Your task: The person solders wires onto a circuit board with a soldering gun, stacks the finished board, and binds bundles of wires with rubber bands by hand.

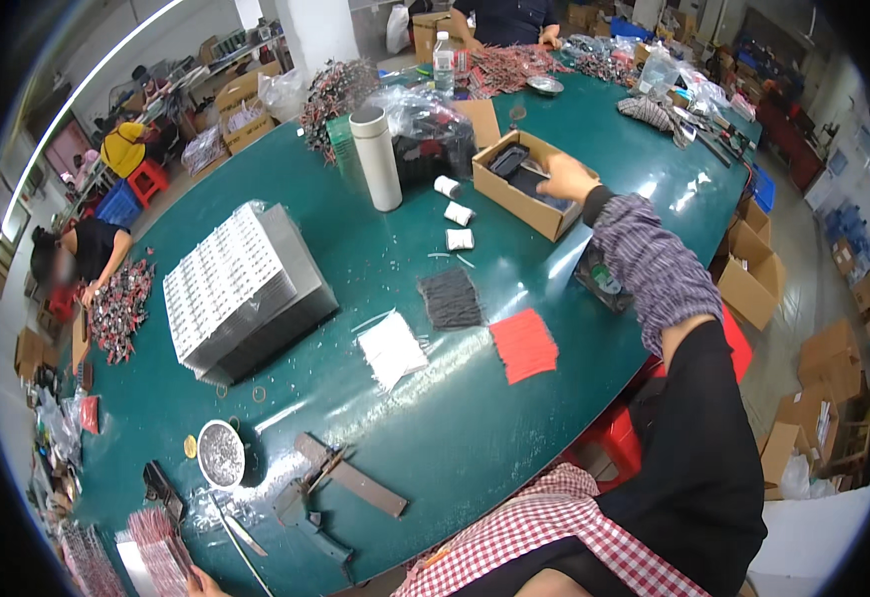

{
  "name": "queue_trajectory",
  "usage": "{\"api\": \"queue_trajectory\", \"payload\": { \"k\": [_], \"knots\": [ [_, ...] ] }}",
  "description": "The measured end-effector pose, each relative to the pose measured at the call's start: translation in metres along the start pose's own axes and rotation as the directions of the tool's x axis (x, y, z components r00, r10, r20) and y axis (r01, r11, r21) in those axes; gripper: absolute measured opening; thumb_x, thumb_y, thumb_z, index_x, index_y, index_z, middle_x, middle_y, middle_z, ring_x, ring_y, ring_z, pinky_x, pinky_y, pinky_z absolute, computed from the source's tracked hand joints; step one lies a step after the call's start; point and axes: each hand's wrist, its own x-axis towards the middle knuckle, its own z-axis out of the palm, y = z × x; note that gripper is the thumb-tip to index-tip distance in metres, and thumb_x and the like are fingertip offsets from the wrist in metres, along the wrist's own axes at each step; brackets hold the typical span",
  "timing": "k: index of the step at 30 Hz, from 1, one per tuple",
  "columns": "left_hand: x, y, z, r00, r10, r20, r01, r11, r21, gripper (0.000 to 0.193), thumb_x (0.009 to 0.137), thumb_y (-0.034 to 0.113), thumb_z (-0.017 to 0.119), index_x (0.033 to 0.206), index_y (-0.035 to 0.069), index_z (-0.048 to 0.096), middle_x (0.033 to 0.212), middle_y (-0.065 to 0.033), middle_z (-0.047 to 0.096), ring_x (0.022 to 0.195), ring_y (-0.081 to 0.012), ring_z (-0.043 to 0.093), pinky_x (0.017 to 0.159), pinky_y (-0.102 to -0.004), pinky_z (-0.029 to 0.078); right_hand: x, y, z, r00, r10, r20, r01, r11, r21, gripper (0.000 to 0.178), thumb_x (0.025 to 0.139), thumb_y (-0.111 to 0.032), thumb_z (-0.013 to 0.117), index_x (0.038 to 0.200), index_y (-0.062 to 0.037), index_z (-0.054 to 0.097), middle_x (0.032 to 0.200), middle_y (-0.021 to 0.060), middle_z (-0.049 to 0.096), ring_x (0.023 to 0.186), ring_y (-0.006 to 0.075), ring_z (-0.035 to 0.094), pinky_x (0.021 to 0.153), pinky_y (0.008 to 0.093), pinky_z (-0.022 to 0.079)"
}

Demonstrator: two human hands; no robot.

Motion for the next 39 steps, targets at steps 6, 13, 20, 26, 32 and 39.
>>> {"api": "queue_trajectory", "payload": {
  "k": [6,13,20,26,32,39],
  "knots": [
    [0.013,0.019,0.023,0.999,-0.005,-0.043,-0.002,0.988,-0.155,0.034,0.088,0.012,0.060,0.109,-0.015,0.056,0.103,-0.0263,0.063,0.090,-0.0309,0.064,0.080,-0.0364,0.052,0.036,0.001,0.042,0.860,0.227,0.457,-0.154,0.969,-0.193,0.076,0.066,-0.036,0.079,0.126,0.0014,0.050,0.132,0.0288,0.042,0.117,0.0429,0.049,0.099,0.0443,0.043],
    [0.032,0.036,0.038,0.998,0.036,-0.042,-0.047,0.953,-0.299,0.034,0.089,0.012,0.060,0.109,-0.014,0.056,0.102,-0.0257,0.063,0.090,-0.0304,0.064,0.079,-0.0361,0.052,0.043,0.013,0.049,0.862,0.252,0.440,-0.218,0.968,-0.127,0.105,0.054,-0.040,0.087,0.140,-0.0160,0.030,0.133,0.0268,0.037,0.123,0.0450,0.041,0.099,0.0534,0.040],
    [0.032,0.040,0.040,0.997,0.069,-0.030,-0.075,0.905,-0.419,0.034,0.089,0.012,0.060,0.110,-0.014,0.056,0.100,-0.0251,0.063,0.089,-0.0300,0.064,0.079,-0.0358,0.052,0.038,0.020,0.055,0.913,0.139,0.383,-0.180,0.981,0.075,0.102,0.052,-0.037,0.087,0.137,-0.0215,0.032,0.125,0.0267,0.045,0.116,0.0446,0.047,0.098,0.0485,0.041],
    [0.032,0.043,0.042,0.995,0.100,-0.013,-0.092,0.852,-0.515,0.034,0.089,0.012,0.060,0.110,-0.014,0.056,0.099,-0.0246,0.063,0.089,-0.0296,0.064,0.078,-0.0355,0.052,0.028,-0.001,0.050,0.921,-0.006,0.388,-0.044,0.992,0.120,0.091,0.052,-0.019,0.087,0.130,-0.0227,0.041,0.125,0.0169,0.051,0.118,0.0405,0.045,0.097,0.0496,0.042],
    [0.022,0.034,0.044,0.994,0.106,0.006,-0.080,0.786,-0.613,0.034,0.089,0.012,0.060,0.110,-0.013,0.055,0.098,-0.0241,0.063,0.089,-0.0292,0.064,0.078,-0.0353,0.051,0.003,-0.006,0.040,0.988,-0.069,0.140,0.062,0.997,0.056,0.084,0.059,-0.019,0.082,0.131,-0.0230,0.041,0.117,0.0160,0.048,0.116,0.0356,0.043,0.090,0.0496,0.042],
    [-0.003,0.014,0.044,0.997,0.071,0.020,-0.035,0.700,-0.713,0.034,0.089,0.012,0.060,0.111,-0.013,0.055,0.096,-0.0235,0.063,0.088,-0.0288,0.063,0.077,-0.0349,0.051,-0.001,0.008,0.039,0.999,0.021,0.046,-0.022,0.999,0.037,0.084,0.059,-0.026,0.082,0.133,-0.0230,0.041,0.113,0.0166,0.046,0.113,0.0351,0.042,0.087,0.0470,0.041]
  ]
}}
